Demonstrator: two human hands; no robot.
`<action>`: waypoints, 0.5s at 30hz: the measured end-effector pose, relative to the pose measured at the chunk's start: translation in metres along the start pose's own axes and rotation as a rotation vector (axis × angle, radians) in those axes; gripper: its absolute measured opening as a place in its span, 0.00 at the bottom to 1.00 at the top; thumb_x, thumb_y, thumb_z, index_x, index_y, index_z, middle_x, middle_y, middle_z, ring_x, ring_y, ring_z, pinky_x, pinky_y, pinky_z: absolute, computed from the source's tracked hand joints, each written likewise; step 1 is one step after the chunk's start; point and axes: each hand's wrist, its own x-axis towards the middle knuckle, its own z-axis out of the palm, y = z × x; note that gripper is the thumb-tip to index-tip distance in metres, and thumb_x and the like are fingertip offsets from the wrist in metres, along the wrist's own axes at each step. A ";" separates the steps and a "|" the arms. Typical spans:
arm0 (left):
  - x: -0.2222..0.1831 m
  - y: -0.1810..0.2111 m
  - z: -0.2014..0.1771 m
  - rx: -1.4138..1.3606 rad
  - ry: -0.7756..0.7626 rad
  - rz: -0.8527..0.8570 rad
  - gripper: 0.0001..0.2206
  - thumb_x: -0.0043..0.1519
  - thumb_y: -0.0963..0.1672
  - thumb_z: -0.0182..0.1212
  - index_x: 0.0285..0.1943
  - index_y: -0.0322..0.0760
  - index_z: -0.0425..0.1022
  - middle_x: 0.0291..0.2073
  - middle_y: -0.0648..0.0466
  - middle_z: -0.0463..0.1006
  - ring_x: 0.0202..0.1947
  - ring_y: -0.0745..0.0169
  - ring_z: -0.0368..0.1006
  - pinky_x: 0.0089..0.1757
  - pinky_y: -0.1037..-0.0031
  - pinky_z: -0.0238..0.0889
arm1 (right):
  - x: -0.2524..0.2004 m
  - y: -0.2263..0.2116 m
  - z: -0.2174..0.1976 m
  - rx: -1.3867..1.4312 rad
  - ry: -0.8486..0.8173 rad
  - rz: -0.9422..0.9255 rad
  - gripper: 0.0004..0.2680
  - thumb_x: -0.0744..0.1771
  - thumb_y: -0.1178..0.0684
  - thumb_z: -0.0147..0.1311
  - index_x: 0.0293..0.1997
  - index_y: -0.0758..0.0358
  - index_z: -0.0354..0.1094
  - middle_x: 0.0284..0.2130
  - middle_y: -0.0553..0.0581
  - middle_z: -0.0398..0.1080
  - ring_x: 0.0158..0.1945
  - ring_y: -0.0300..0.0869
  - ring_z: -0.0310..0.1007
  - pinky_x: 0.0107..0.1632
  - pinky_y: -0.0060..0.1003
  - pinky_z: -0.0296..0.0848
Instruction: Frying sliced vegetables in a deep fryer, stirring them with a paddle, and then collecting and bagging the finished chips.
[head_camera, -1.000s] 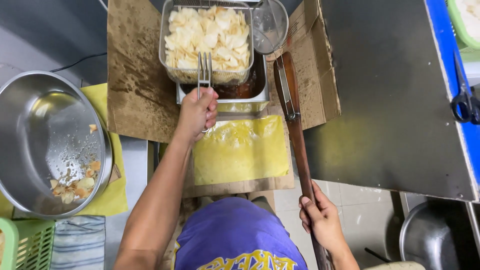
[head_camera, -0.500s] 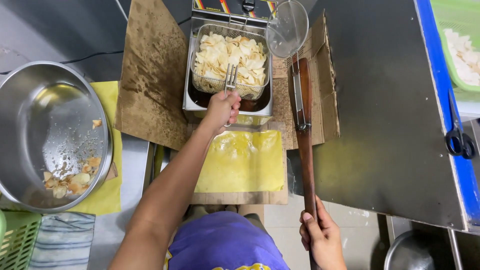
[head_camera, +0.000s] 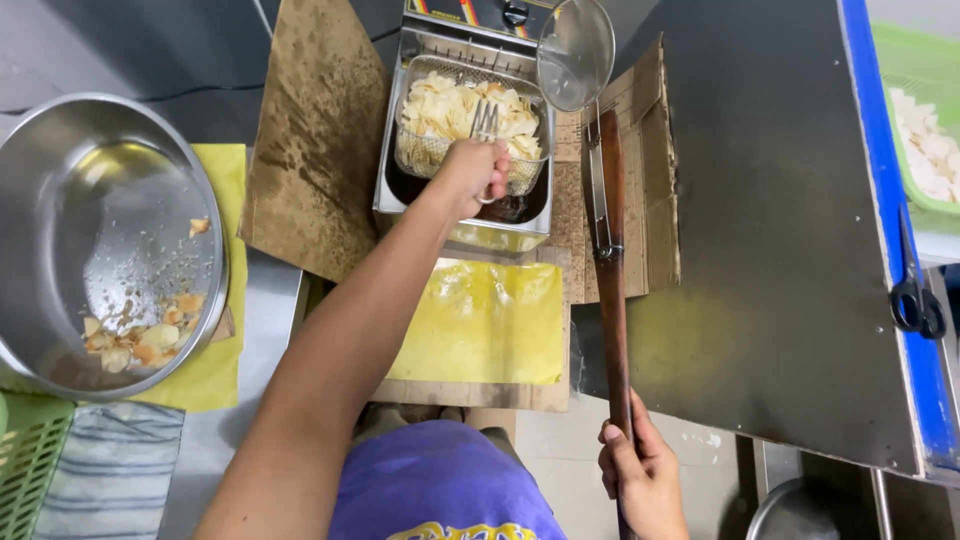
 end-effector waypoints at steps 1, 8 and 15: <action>0.001 0.005 0.002 -0.065 -0.005 -0.015 0.15 0.68 0.35 0.45 0.64 0.23 0.65 0.26 0.55 0.66 0.19 0.71 0.56 0.19 0.80 0.52 | 0.001 0.001 0.000 0.001 0.006 0.007 0.23 0.67 0.59 0.48 0.75 0.56 0.58 0.29 0.57 0.61 0.17 0.40 0.50 0.16 0.35 0.52; 0.005 -0.099 -0.038 0.060 0.019 -0.024 0.11 0.73 0.46 0.50 0.40 0.36 0.63 0.23 0.54 0.66 0.19 0.67 0.58 0.22 0.74 0.59 | -0.001 0.019 0.005 -0.004 -0.017 -0.009 0.23 0.67 0.59 0.48 0.75 0.57 0.57 0.29 0.59 0.61 0.17 0.40 0.49 0.15 0.35 0.52; -0.052 -0.109 -0.100 0.105 -0.125 -0.075 0.31 0.57 0.59 0.56 0.62 0.37 0.68 0.49 0.42 0.79 0.39 0.53 0.79 0.43 0.64 0.77 | 0.037 0.062 -0.009 0.275 -0.252 -0.096 0.16 0.68 0.59 0.46 0.65 0.66 0.59 0.31 0.61 0.62 0.16 0.35 0.50 0.12 0.29 0.53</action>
